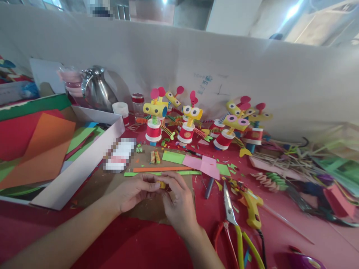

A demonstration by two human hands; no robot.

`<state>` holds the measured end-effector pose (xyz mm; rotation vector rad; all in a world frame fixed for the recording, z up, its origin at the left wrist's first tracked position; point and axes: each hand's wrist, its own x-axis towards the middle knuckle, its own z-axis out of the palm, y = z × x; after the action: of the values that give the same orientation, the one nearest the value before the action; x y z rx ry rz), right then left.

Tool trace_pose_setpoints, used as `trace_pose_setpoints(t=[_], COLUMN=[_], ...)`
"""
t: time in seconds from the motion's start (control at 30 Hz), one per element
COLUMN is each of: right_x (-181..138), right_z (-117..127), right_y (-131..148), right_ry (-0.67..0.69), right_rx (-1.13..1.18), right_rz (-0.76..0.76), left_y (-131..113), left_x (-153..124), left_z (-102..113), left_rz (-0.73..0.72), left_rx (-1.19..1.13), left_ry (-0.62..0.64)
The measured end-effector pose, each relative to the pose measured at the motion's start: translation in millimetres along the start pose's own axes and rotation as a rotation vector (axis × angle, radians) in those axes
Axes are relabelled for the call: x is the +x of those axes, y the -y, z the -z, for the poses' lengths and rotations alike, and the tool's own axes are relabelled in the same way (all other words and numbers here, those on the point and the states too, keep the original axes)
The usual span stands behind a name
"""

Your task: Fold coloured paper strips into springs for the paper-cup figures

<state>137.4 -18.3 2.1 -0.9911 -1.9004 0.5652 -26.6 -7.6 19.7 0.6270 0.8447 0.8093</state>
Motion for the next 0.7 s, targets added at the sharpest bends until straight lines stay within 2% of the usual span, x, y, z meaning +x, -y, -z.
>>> trace_pose_setpoints(t=[0.2, 0.33, 0.4, 0.43, 0.5, 0.53, 0.6, 0.7], right_x=[-1.4, 9.0, 20.4, 27.6, 44.4, 53.6, 72.5, 97.5], right_z=[-3.8, -3.1, -3.3, -4.6, -10.8, -16.0, -30.7, -57.6], right_y=[1.8, 7.0, 6.2, 4.6, -0.4, -3.1, -8.2, -14.8], right_ry=[-0.014, -0.048, -0.089, -0.106, -0.095, -0.058, 0.053, 0.189], right_rx=[-0.027, -0.058, -0.103, -0.126, -0.163, -0.192, -0.286, -0.452], right_rz=[-0.017, -0.063, -0.113, -0.145, -0.206, -0.220, -0.202, -0.114], left_y=[2.1, -1.5, -10.0, -15.8, -28.3, -33.9, -42.3, -46.4], left_x=[3.1, 3.6, 3.0, 2.8, 3.1, 3.7, 5.8, 10.6], left_z=[0.3, 3.5, 9.8, 14.7, 26.9, 33.7, 45.8, 56.4], left_rz=[-0.015, -0.062, -0.229, -0.364, -0.663, -0.747, -0.841, -0.858], left_rx=[0.002, 0.044, 0.144, 0.210, 0.346, 0.360, 0.227, -0.052], left_ry=[0.018, 0.009, -0.116, -0.226, -0.527, -0.682, -0.872, -0.940])
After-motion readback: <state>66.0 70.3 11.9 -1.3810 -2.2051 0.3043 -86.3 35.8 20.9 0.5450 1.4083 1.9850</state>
